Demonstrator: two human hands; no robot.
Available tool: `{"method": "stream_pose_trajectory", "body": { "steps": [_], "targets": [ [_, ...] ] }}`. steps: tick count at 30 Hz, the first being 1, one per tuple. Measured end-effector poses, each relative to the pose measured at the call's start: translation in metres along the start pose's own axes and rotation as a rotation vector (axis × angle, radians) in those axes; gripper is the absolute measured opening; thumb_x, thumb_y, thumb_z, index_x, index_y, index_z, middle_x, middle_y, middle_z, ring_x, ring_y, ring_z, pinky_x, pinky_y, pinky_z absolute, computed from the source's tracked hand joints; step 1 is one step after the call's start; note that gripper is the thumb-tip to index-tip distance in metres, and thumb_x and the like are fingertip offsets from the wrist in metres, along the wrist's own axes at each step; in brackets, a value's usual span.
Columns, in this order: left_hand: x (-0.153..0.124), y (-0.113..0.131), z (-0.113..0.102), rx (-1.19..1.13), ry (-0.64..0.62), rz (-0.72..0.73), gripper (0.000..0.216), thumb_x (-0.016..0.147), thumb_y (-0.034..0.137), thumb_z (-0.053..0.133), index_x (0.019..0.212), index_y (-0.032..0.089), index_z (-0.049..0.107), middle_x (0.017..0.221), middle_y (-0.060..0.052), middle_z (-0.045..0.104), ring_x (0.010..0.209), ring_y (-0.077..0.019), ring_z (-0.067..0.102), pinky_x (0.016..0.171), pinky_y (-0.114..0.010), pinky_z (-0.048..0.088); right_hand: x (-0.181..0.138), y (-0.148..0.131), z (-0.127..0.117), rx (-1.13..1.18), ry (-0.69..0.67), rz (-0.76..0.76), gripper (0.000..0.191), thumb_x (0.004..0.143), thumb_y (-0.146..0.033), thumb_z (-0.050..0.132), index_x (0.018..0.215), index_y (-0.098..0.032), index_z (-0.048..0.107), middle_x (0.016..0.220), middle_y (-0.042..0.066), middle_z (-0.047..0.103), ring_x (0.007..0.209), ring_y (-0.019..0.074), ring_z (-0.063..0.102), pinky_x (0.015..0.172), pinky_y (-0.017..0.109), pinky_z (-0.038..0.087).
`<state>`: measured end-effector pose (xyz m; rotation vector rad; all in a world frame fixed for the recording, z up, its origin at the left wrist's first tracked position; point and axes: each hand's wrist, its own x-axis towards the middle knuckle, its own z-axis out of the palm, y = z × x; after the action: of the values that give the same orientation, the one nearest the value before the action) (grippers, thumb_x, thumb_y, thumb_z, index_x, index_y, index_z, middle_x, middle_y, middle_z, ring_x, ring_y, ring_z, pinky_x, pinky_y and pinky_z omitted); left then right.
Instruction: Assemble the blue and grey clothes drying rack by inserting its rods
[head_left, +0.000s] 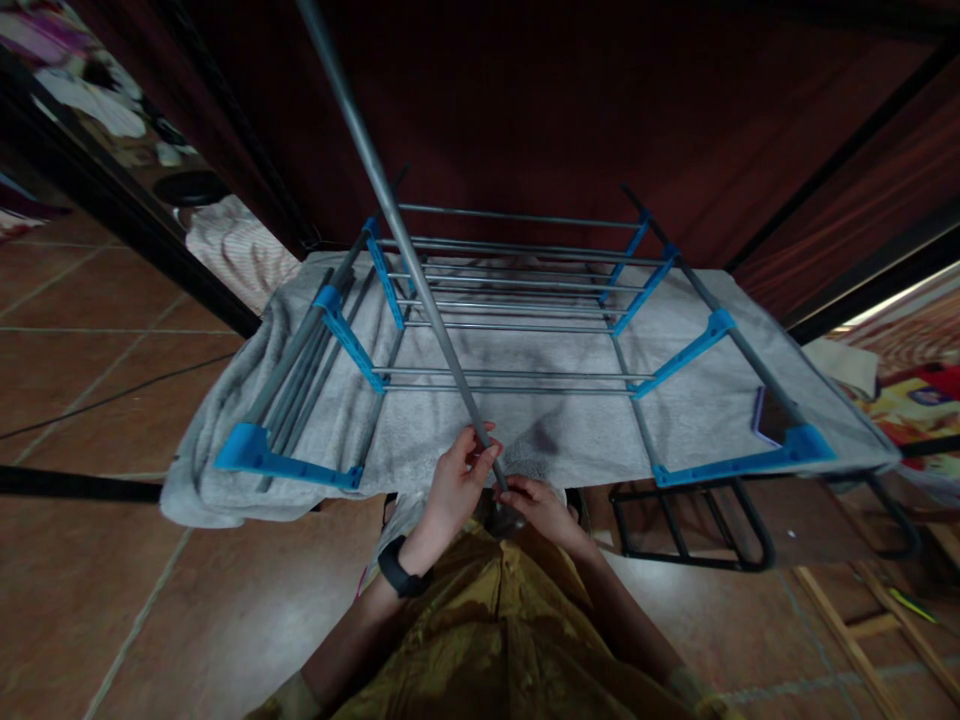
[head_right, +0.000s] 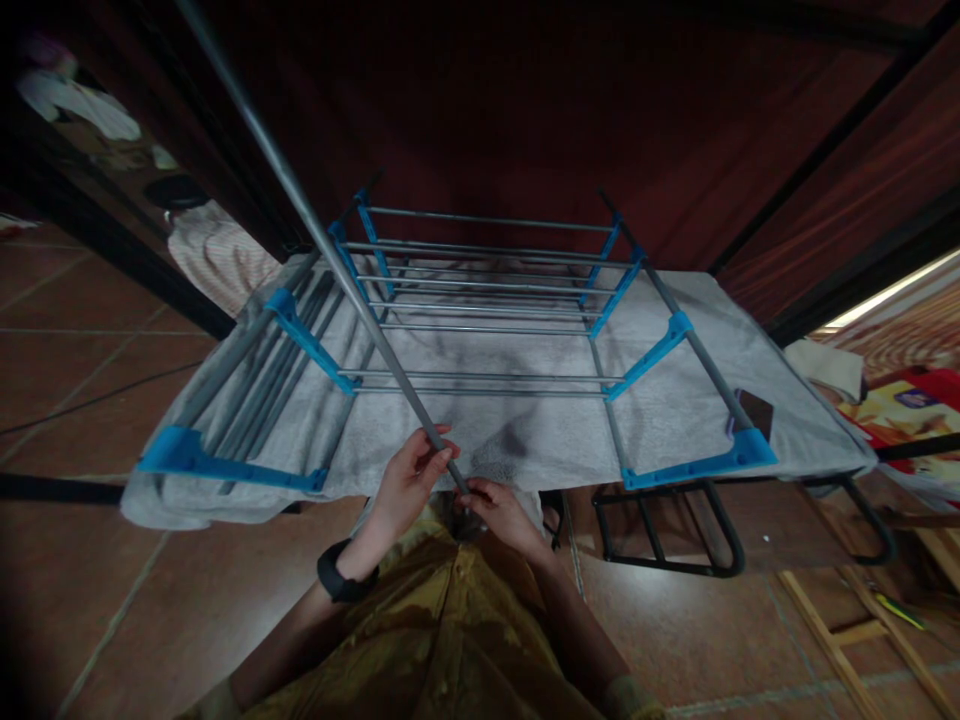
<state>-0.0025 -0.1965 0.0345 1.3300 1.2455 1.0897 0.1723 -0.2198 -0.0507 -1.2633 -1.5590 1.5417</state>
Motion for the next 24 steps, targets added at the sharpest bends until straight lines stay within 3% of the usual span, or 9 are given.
{"method": "stream_pose_trajectory", "body": {
  "steps": [9, 17, 24],
  "targets": [
    [0.0, 0.001, 0.0, -0.011, 0.009, -0.01, 0.031, 0.09, 0.038, 0.059, 0.116, 0.021, 0.059, 0.096, -0.006, 0.072, 0.09, -0.0207, 0.069, 0.077, -0.032, 0.053, 0.001, 0.005, 0.0, 0.011, 0.008, 0.016, 0.024, 0.088, -0.045, 0.061, 0.094, -0.025, 0.073, 0.093, 0.001, 0.074, 0.085, 0.0194, 0.066, 0.08, 0.031, 0.05],
    [0.001, 0.005, -0.001, 0.006, 0.012, -0.004, 0.029, 0.089, 0.039, 0.061, 0.111, 0.02, 0.062, 0.096, -0.006, 0.072, 0.089, -0.0203, 0.069, 0.078, -0.032, 0.053, -0.003, -0.003, 0.001, -0.029, -0.005, 0.004, 0.029, 0.094, -0.045, 0.052, 0.1, -0.025, 0.073, 0.093, 0.003, 0.074, 0.088, 0.0197, 0.067, 0.083, 0.033, 0.052],
    [0.003, 0.006, -0.003, 0.037, 0.032, 0.02, 0.034, 0.091, 0.039, 0.059, 0.119, 0.02, 0.058, 0.094, -0.005, 0.071, 0.089, -0.02, 0.069, 0.079, -0.033, 0.053, -0.006, -0.006, 0.002, -0.067, -0.041, -0.001, 0.035, 0.096, -0.05, 0.048, 0.105, -0.026, 0.072, 0.094, 0.002, 0.074, 0.089, 0.0186, 0.067, 0.085, 0.032, 0.052]
  ]
}}
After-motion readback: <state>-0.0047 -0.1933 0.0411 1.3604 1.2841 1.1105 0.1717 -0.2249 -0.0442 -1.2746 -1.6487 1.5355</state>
